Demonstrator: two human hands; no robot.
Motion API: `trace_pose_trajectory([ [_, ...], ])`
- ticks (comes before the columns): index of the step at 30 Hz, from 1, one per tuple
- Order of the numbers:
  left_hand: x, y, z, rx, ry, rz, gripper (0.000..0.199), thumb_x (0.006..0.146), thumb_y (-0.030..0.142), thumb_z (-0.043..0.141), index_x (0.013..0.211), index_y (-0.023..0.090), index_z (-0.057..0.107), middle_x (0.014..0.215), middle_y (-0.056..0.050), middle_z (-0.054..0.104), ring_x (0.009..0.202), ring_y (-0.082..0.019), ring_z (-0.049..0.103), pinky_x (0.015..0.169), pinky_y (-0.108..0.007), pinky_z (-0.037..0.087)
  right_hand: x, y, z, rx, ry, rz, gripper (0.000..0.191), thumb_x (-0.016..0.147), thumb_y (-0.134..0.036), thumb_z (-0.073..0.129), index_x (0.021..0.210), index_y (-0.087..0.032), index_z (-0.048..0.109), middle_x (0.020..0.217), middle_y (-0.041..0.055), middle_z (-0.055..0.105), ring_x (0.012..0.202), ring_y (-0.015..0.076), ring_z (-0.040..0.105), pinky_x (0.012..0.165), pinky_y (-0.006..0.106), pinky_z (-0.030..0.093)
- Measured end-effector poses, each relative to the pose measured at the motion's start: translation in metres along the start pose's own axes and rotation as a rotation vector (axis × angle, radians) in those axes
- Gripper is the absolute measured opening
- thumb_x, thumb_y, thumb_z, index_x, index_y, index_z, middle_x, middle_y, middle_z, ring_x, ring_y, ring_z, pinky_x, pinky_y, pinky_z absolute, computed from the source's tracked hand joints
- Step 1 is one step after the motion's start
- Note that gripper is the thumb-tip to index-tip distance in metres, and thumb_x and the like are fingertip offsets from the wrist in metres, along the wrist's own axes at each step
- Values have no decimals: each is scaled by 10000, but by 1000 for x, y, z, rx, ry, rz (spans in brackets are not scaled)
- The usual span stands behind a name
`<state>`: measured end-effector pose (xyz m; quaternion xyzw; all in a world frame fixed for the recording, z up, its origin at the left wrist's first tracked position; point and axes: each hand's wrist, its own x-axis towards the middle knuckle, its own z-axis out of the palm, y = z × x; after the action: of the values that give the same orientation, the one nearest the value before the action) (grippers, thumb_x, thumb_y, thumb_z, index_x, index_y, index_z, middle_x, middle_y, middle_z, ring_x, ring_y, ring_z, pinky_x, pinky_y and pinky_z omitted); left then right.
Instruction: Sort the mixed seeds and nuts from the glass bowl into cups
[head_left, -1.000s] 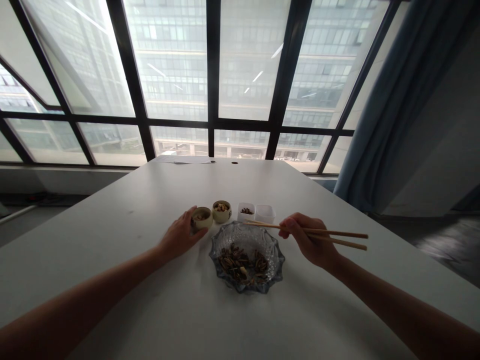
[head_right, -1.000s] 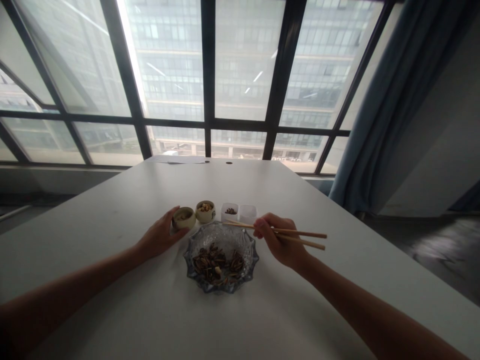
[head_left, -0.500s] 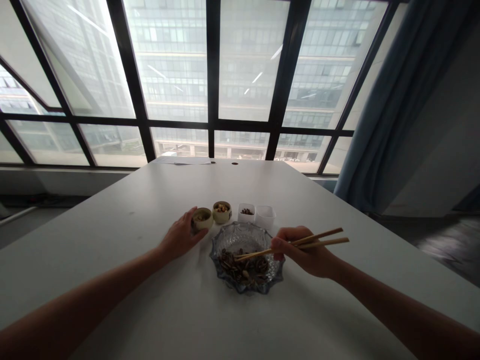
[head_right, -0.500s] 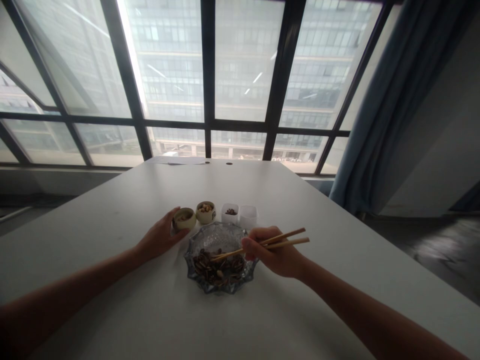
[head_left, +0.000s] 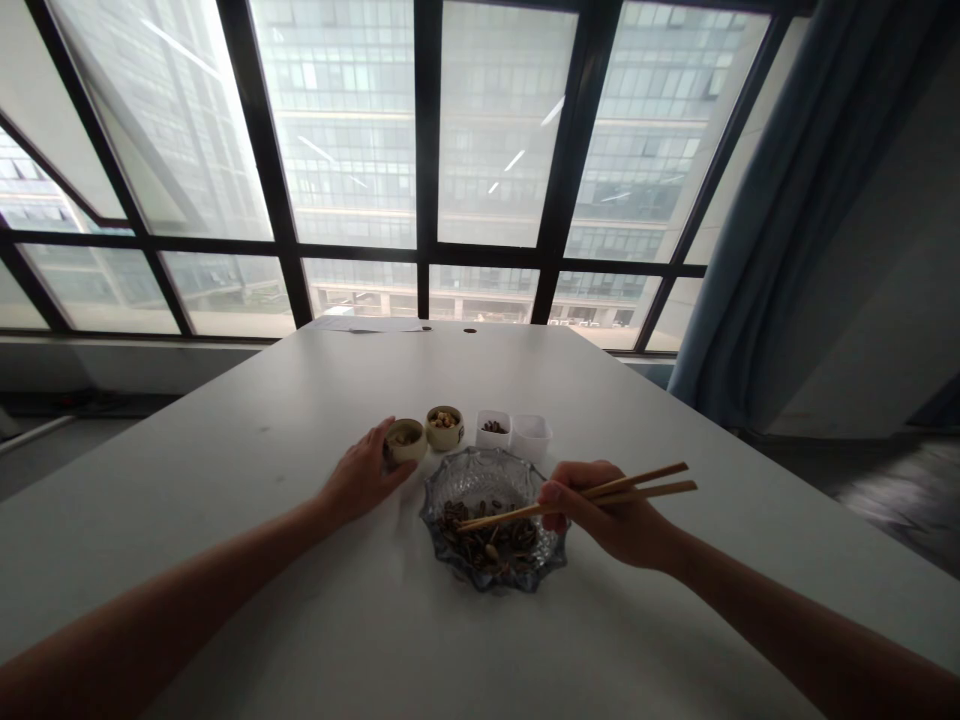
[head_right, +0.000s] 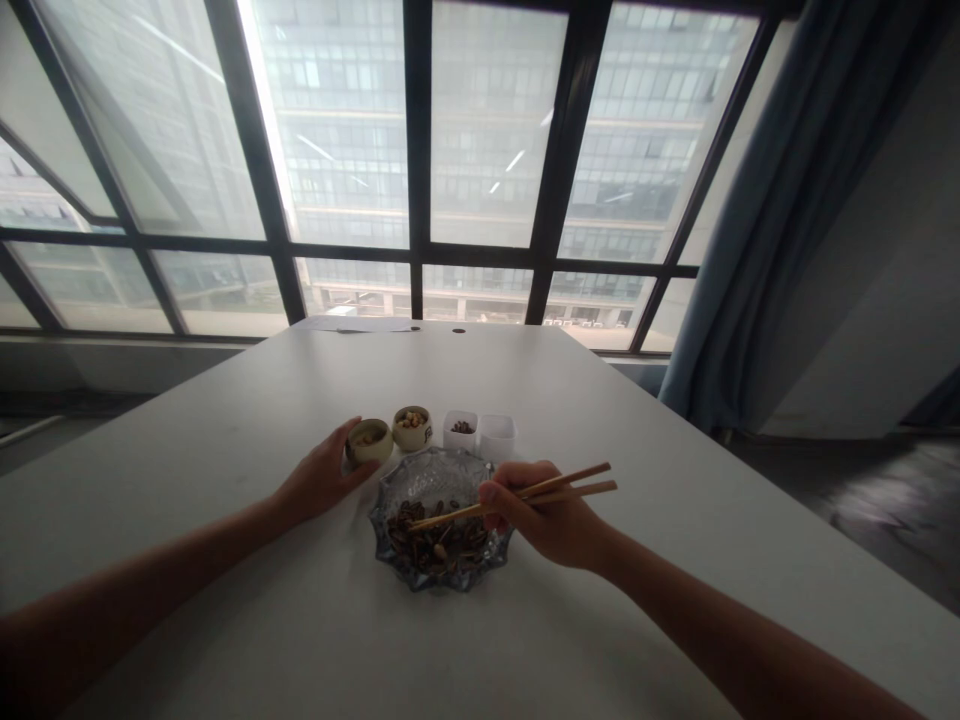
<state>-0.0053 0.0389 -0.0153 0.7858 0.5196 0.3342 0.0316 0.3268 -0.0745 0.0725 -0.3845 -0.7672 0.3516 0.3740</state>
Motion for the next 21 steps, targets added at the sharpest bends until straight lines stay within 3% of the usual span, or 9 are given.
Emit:
trace_pose_trajectory([
  [7,0,1,-1,-13,-3,-17,738,855,499,648,1472,178,403,1417,-194,595,1252,-388,610,1042,-550,501,2,-1,-2,123,132,-2,462,910,-581,639,718,-165,692,581,54,712,500,156,654,469,255,548],
  [13,0,2,-1,-17,-19,-13,747,861,513,631,1471,152,395,1409,-208,593,1237,-391,615,1028,-552,507,12,8,-8,259,517,-95,413,859,-574,717,739,-179,706,573,41,704,493,154,644,463,261,550],
  [16,0,1,-1,-11,-1,-6,735,859,513,640,1468,175,403,1398,-193,607,1233,-380,624,1025,-534,511,19,16,-15,368,560,-41,431,822,-601,739,725,-184,689,544,38,684,469,161,630,422,264,529],
  [18,0,0,0,-11,-1,-5,735,861,506,642,1471,175,399,1413,-194,598,1249,-382,615,1034,-533,506,21,20,-18,346,570,-26,449,819,-616,732,715,-182,678,541,44,682,460,165,625,418,273,527],
  [21,0,0,0,-6,-2,-7,739,859,498,648,1474,179,394,1418,-194,596,1242,-386,619,1027,-540,510,16,23,-20,115,613,-99,440,888,-599,663,739,-185,679,590,58,708,499,176,648,478,299,554],
])
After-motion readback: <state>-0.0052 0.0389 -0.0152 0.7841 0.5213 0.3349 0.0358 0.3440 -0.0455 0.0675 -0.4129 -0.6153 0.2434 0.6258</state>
